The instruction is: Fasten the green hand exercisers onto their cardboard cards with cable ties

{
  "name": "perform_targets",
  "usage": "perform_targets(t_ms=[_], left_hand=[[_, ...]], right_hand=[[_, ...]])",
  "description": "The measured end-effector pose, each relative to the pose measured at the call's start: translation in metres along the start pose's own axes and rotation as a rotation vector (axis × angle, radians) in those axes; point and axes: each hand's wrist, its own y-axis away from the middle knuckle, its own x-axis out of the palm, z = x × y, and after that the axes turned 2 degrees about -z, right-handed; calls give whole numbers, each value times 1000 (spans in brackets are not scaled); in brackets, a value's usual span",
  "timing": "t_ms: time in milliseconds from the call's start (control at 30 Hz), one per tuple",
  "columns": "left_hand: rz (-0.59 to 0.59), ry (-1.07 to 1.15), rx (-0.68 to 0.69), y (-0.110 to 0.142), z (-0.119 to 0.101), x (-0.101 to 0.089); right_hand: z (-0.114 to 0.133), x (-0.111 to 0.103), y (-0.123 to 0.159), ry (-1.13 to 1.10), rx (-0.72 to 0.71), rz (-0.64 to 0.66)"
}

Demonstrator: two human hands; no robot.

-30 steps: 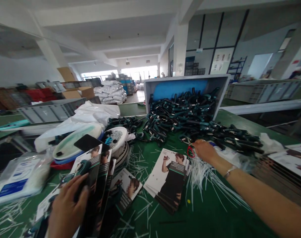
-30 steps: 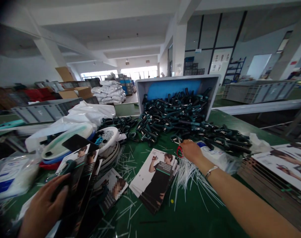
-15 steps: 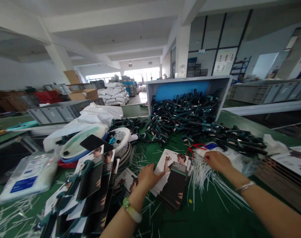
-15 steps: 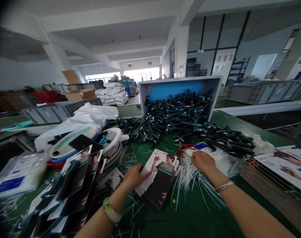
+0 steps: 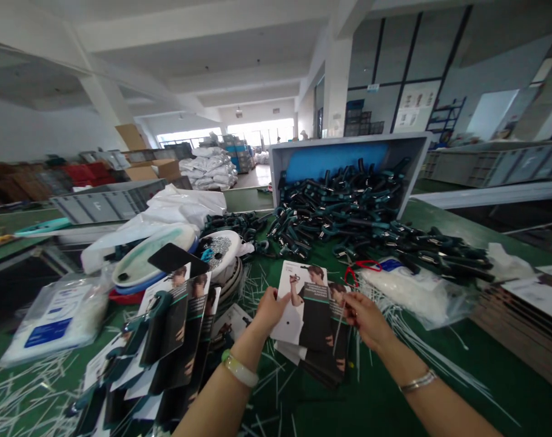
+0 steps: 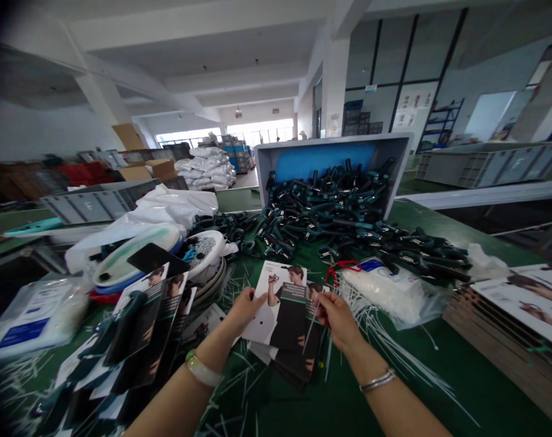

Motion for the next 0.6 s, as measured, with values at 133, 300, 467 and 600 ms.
perform_targets(t_ms=[133, 300, 467, 600], left_hand=[[35, 271, 9, 13, -9, 4], [230, 744, -6, 41, -26, 28], [234, 1145, -80, 62, -32, 40], [171, 1210, -74, 66, -35, 39]], right_hand=[[17, 0, -5, -112, -123, -140], [31, 4, 9, -90, -367, -300], [35, 3, 24, 173, -408, -312], [35, 3, 31, 247, -464, -324]])
